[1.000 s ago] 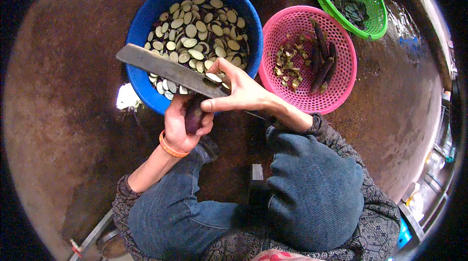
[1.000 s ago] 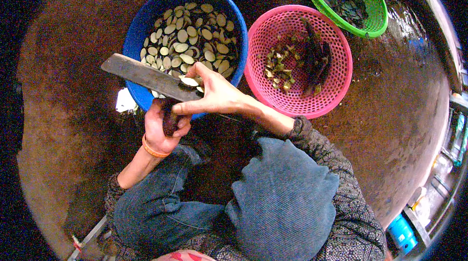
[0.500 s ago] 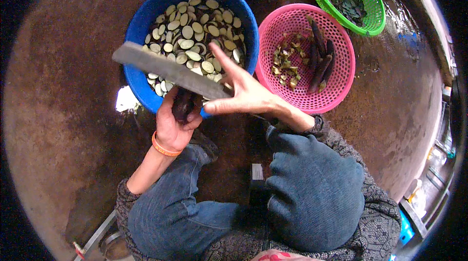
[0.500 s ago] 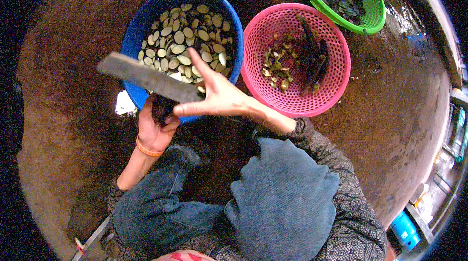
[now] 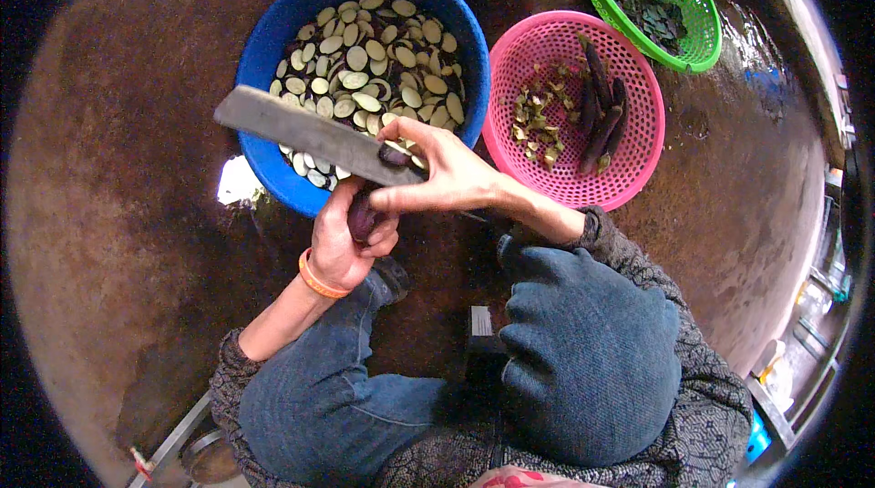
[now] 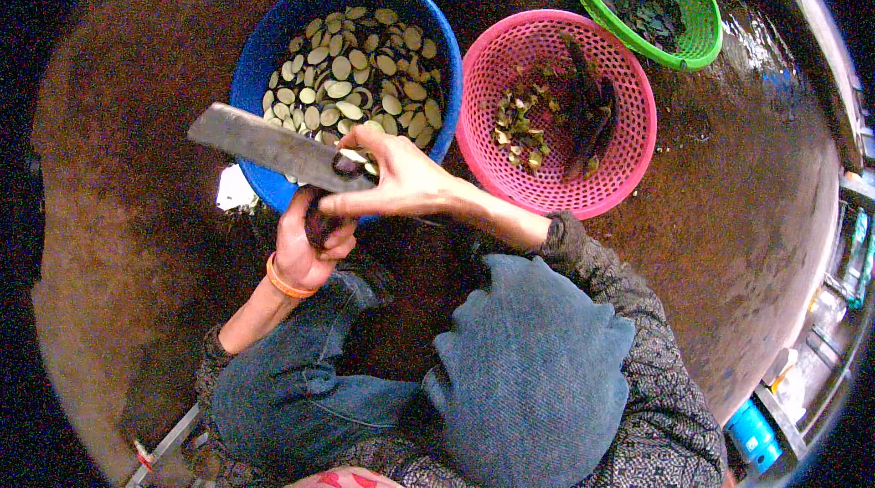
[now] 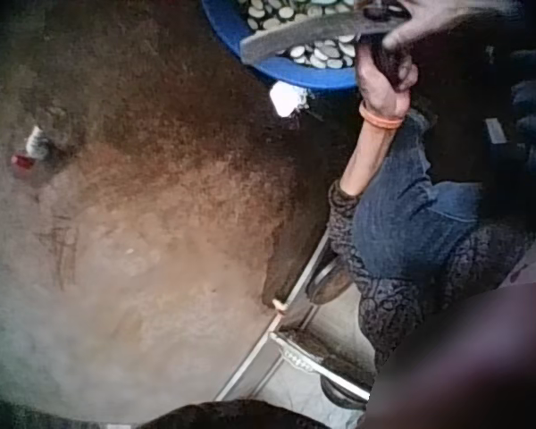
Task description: The person slices eggplants into thin rounds using a knife and places the slices into a blue bowl. The stems are discarded into a pink basket. The person continues this process with multiple eggplants.
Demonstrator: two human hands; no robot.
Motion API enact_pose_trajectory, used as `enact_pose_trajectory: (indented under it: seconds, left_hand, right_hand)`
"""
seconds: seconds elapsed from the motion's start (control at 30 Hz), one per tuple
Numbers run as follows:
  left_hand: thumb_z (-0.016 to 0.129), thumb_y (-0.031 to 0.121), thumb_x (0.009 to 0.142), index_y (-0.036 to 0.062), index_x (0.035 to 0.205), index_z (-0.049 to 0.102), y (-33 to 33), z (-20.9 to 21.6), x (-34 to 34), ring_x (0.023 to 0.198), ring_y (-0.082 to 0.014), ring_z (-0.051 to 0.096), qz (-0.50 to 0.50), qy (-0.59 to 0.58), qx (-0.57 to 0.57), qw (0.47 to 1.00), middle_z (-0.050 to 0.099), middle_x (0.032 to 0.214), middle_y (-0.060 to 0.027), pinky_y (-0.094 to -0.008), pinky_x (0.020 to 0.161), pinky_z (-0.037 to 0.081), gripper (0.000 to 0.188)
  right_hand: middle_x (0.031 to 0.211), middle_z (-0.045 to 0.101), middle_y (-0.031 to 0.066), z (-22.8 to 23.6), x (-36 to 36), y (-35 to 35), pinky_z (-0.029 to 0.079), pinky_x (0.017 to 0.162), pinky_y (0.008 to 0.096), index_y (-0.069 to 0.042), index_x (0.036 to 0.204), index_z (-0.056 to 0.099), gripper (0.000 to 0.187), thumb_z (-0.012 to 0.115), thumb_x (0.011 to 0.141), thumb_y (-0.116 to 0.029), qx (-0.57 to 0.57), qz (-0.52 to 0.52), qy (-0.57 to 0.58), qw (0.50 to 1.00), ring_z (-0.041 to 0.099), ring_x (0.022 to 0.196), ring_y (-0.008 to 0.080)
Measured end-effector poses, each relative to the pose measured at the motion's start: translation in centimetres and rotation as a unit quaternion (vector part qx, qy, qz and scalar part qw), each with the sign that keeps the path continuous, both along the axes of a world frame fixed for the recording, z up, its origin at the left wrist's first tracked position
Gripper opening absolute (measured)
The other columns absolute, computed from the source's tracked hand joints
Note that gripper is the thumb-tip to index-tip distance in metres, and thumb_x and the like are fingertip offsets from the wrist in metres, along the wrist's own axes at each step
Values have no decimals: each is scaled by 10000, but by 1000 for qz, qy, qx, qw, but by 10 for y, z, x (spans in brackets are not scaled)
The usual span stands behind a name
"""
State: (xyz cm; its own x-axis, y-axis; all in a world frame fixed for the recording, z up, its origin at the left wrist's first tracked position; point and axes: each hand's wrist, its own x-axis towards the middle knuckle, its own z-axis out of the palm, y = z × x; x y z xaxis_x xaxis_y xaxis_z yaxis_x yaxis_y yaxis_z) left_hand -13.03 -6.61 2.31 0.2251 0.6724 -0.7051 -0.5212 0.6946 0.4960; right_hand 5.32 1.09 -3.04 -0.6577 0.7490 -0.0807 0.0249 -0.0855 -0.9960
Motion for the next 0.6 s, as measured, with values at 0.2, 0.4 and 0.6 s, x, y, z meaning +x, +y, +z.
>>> enact_pose_trajectory:
  seconds: [0.2,0.4,0.6]
  left_hand:
    - [382,432,1067,81,1039,568,6,4,-10,436,-77,341,-7,-108,-19,994,493,712,-36,-219,339,259,398]
    - [379,417,1082,68,1116,570,9,6,-12,454,-79,369,36,-97,-22,994,560,781,-63,-219,344,304,400]
    - [488,413,1056,152,1156,628,4,-24,-16,702,-115,563,136,17,48,989,652,945,-10,-279,545,455,312]
  right_hand:
    - [1061,687,129,-6,-2,0,495,926,365,29,1199,626,758,897,716,-488,-73,-33,103,991,634,1007,203]
    - [1428,546,208,-4,9,9,361,1162,377,57,1517,355,1129,906,708,-506,-73,-88,97,989,497,1356,268]
    - [1586,291,346,2,5,-11,244,1233,411,79,1587,-51,1469,887,679,-594,21,18,83,996,305,1496,401]
